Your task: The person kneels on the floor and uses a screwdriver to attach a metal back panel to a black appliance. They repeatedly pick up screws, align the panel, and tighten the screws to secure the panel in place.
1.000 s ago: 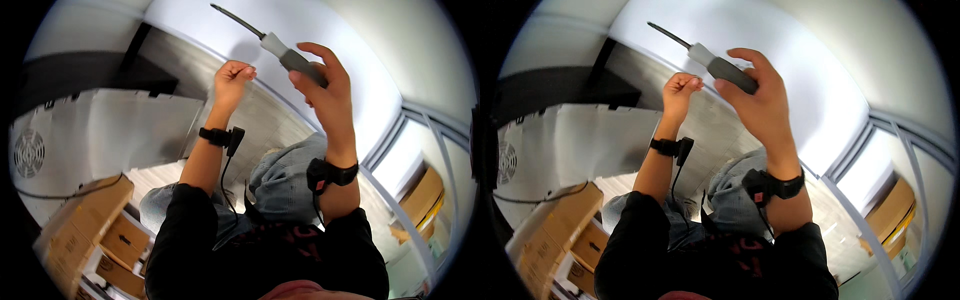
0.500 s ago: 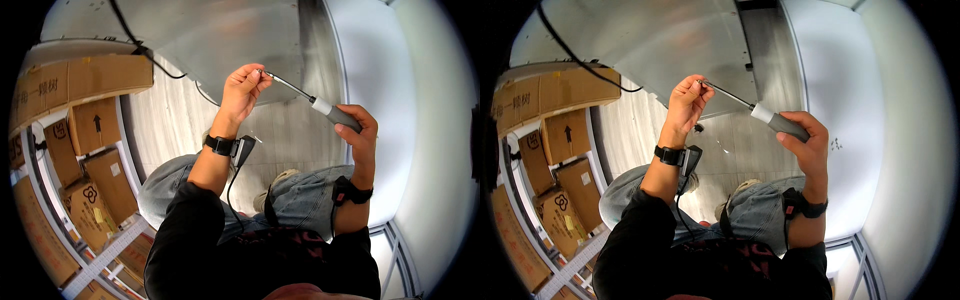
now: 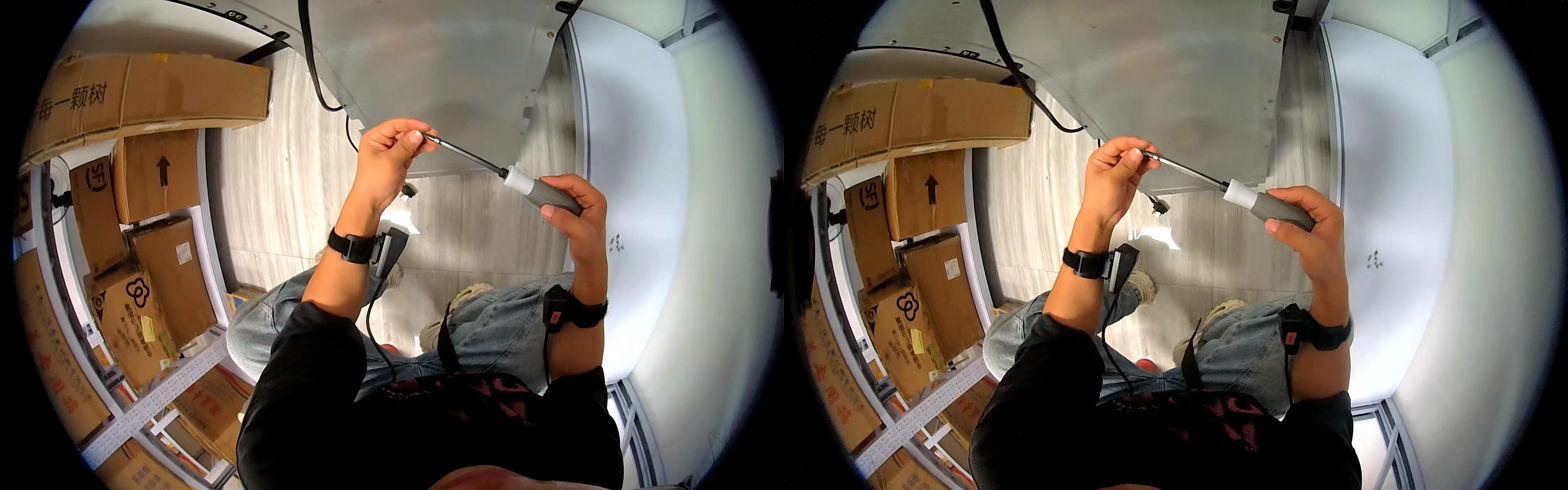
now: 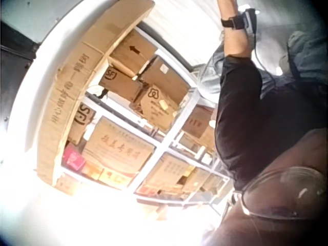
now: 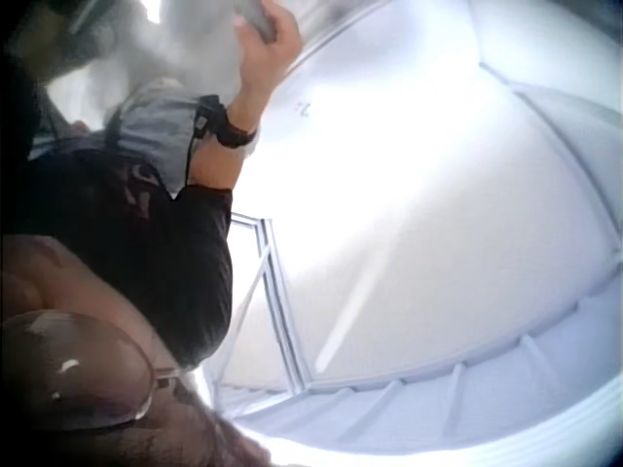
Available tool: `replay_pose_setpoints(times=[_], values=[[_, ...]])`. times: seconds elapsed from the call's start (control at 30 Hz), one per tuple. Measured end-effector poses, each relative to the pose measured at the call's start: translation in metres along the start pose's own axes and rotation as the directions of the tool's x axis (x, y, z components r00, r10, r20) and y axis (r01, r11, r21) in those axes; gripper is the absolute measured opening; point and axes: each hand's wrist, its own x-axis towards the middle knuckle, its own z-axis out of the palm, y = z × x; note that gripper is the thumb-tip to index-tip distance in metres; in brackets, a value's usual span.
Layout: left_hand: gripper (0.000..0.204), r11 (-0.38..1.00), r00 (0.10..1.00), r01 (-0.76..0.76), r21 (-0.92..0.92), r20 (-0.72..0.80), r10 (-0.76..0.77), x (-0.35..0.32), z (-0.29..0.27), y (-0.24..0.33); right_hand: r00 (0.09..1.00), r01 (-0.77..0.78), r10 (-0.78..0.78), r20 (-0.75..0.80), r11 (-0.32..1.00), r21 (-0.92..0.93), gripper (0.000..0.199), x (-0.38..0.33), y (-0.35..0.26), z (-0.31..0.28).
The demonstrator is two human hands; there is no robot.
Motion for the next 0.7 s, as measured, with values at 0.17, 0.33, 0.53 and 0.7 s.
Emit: replay_pose_setpoints(times=[0.17, 0.33, 0.53, 0.7], values=[[0.011, 0.946, 0.989, -0.148, 0.287, 0.023, 0.148, -0.011, -0.005, 0.02, 0.999, -0.043, 0.043, 0.017, 0.999, 0.014, 0.03, -0.001, -0.007, 0.011], [0.009, 0.843, 0.965, -0.25, 0.477, 0.05, 0.258, -0.039, -0.028, 0.055, 0.996, -0.063, 0.055, 0.07, 0.99, 0.128, 0.028, -0.003, -0.017, 0.046], [0.009, 0.781, 0.948, -0.309, 0.543, 0.108, 0.3, -0.062, -0.08, 0.095, 0.982, -0.164, 0.141, 0.125, 0.967, 0.195, 0.026, -0.006, -0.033, 0.108], [0.009, 0.832, 0.963, -0.269, 0.485, 0.118, 0.243, -0.049, -0.118, 0.117, 0.966, -0.259, 0.251, 0.063, 0.941, 0.22, 0.027, -0.013, -0.046, 0.159]])
